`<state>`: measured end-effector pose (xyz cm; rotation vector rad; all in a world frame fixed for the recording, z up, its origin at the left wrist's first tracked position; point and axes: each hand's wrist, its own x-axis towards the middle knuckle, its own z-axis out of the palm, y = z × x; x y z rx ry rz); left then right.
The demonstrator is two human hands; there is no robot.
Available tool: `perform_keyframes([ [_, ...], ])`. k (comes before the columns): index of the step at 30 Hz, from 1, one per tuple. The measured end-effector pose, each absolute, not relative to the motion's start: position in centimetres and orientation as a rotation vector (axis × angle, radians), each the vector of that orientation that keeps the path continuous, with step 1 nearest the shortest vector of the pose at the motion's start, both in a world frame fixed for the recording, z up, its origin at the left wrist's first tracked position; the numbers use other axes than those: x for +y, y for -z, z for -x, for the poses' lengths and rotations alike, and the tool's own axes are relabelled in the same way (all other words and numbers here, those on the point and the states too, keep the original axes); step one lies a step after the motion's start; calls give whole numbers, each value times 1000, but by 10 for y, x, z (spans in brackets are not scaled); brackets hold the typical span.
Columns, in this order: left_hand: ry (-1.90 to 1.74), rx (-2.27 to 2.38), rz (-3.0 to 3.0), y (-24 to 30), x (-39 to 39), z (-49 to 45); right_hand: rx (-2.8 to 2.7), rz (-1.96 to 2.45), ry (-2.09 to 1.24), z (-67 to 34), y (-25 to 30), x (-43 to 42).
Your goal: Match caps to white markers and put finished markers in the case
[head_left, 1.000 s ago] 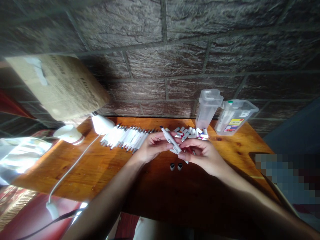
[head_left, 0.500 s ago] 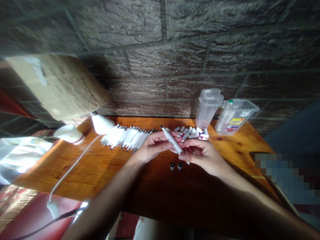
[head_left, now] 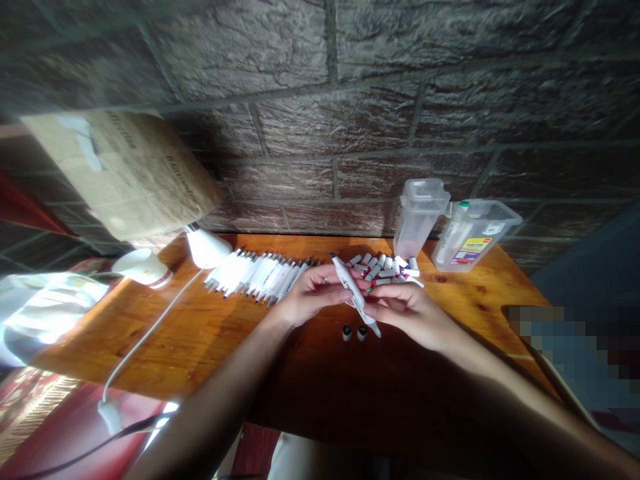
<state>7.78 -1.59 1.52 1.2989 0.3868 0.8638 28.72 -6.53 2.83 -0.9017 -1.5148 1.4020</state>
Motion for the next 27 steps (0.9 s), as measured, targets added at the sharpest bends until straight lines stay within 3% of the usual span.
perform_keyframes([
  [12, -808, 400, -1199, -14, -18, -83, -1332, 815, -1728, -287, -28, -71],
  [21, -961, 337, -834, -19, -36, -110, -955, 622, -1725, -283, -26, -72],
  [27, -993, 358, -732, -15, -38, -113, -1056, 456, -1656, -273, -24, -76],
])
